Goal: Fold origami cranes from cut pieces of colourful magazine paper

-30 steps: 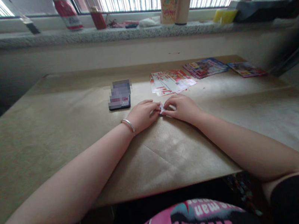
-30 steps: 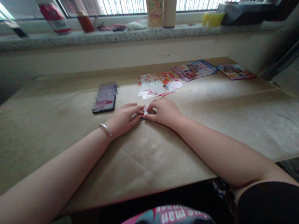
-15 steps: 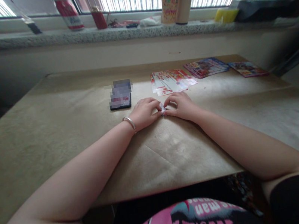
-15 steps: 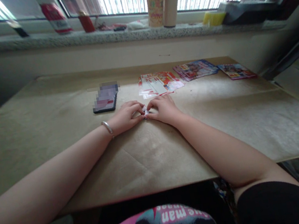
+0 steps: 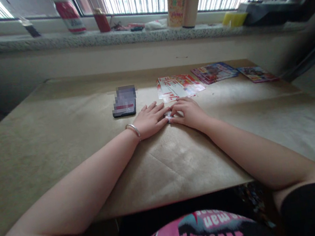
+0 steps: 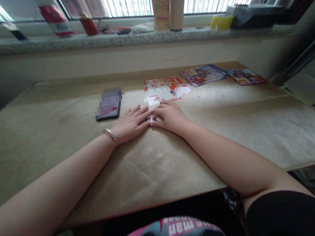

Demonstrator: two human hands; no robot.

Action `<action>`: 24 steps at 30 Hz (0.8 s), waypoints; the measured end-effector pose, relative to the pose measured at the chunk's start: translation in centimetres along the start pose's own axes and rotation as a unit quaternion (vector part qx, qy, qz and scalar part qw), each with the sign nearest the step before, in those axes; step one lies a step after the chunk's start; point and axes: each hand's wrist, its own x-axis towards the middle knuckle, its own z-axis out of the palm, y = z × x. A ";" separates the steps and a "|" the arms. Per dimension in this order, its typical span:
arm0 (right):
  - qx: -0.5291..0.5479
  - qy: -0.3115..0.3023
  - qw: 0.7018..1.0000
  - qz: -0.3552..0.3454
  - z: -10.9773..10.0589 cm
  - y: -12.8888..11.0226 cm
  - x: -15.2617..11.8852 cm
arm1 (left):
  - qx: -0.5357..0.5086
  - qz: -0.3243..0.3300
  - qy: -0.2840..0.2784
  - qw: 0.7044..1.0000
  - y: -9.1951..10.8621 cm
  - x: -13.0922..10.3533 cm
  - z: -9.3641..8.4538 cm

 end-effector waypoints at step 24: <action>-0.110 -0.059 0.984 -0.128 -1.9 -2.7 -0.5 | -0.071 0.002 0.140 0.988 0.2 -0.8 -0.4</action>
